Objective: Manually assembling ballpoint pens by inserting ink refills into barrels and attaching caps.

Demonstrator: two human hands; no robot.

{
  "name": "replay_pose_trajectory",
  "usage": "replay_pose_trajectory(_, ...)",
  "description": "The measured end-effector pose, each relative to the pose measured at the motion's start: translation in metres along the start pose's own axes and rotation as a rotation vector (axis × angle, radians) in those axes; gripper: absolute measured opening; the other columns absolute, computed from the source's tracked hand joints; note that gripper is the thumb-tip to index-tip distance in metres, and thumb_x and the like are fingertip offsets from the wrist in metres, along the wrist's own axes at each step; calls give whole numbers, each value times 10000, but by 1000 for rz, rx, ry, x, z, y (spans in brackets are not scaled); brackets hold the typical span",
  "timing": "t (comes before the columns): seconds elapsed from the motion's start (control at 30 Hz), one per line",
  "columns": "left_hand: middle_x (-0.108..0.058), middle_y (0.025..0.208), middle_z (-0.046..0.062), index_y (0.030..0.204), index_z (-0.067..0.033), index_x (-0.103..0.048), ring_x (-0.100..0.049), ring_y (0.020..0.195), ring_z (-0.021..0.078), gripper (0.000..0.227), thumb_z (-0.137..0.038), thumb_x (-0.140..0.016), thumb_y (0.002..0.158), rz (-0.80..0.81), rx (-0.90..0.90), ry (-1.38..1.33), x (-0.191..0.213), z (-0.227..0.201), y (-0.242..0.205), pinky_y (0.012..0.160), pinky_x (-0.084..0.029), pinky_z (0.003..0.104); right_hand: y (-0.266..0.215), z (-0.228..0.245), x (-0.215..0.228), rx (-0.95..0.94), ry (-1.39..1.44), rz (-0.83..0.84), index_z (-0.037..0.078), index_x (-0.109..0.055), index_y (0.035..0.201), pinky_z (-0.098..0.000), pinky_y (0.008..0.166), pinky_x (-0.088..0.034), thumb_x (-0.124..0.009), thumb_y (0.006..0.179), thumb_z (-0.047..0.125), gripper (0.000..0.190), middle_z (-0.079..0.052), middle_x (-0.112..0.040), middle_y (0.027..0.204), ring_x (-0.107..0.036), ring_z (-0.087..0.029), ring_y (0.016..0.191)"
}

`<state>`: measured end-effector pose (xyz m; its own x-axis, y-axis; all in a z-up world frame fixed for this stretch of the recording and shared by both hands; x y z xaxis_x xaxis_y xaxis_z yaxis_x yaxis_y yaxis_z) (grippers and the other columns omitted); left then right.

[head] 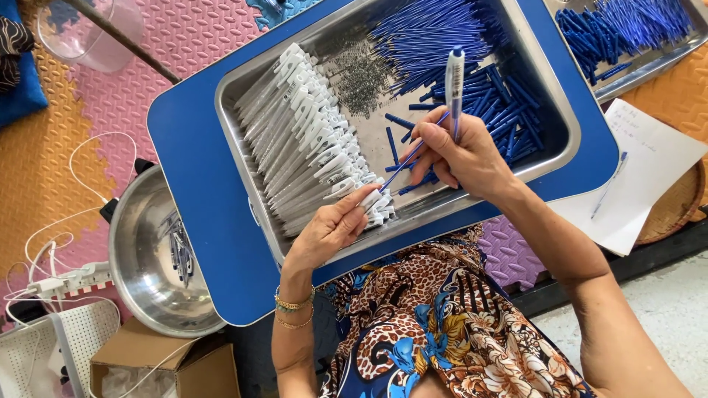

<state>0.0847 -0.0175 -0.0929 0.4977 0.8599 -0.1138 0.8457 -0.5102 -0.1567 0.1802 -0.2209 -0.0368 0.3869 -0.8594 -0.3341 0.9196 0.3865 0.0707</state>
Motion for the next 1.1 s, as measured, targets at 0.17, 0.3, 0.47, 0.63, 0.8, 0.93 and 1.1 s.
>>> replay_pose_trajectory(0.17, -586, 726, 77, 1675, -127, -514, -496, 550, 88, 486, -175, -460, 1194, -7, -29, -67, 1, 11, 0, 478, -440, 204, 8, 9, 20, 4, -39, -41, 11, -582, 1160, -175, 315, -429, -482, 1213, 188, 211, -243, -810, 991, -815, -265, 648)
replay_pose_trajectory(0.3, -432, 806, -14, 1752, -92, -357, -297, 630, 78, 538, -182, -442, 1229, 48, -7, -158, -10, -4, -11, 563, -313, 190, 29, 58, 36, -12, -436, -116, 57, -614, 1100, -152, 372, -439, -485, 1275, 212, 267, -100, -727, 995, -759, -91, 697)
replay_pose_trajectory(0.47, -437, 804, -11, 1762, -112, -341, -317, 630, 88, 540, -202, -432, 1238, 21, -40, -126, -9, 1, -23, 551, -334, 198, 84, 45, 104, -9, -717, -202, 61, -628, 1308, -157, 419, -406, -508, 1306, 309, 277, -73, -775, 1175, -666, -67, 740)
replay_pose_trajectory(0.63, -474, 844, -5, 1760, -113, -349, -322, 638, 84, 548, -204, -448, 1230, 0, -1, -177, -8, 11, -25, 550, -326, 197, 114, 11, 138, -159, -870, -257, 124, -628, 1530, -229, 396, -297, -445, 1233, 461, 485, 43, -790, 1264, -444, -25, 611)
replay_pose_trajectory(0.8, -463, 842, 6, 1769, -130, -330, -326, 632, 89, 538, -197, -422, 1243, 5, -33, -152, -8, 6, -25, 539, -338, 192, 129, -29, 163, -310, -766, -323, 261, -746, 1341, -185, 414, -240, -508, 1173, 508, 382, 168, -785, 1301, -386, 43, 631)
replay_pose_trajectory(0.93, -440, 836, 10, 1776, -152, -319, -330, 648, 96, 540, -186, -422, 1247, 13, -39, -185, -5, 3, -26, 552, -343, 191, 118, -34, 178, -363, -798, -364, 308, -807, 1198, -246, 633, -377, -598, 1183, 608, 366, 159, -680, 1044, -336, -13, 675)
replay_pose_trajectory(1.1, -580, 774, 116, 1710, -91, -440, -477, 511, 86, 508, -143, -418, 1205, -97, -119, -223, 8, 7, -16, 439, -376, 185, 109, -26, 183, -280, -789, -285, 246, -789, 1249, -308, 765, -497, -453, 1261, 611, 496, 53, -550, 957, -463, -107, 797)
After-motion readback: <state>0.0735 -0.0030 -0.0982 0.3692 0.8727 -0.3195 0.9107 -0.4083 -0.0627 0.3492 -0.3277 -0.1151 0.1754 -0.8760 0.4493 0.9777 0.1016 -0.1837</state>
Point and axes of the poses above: each hand's wrist, its own y-axis towards the middle knuckle, its own x-axis out of the back of the hand, z = x × y, the point moved 10 cm from there along y, towards the middle knuckle
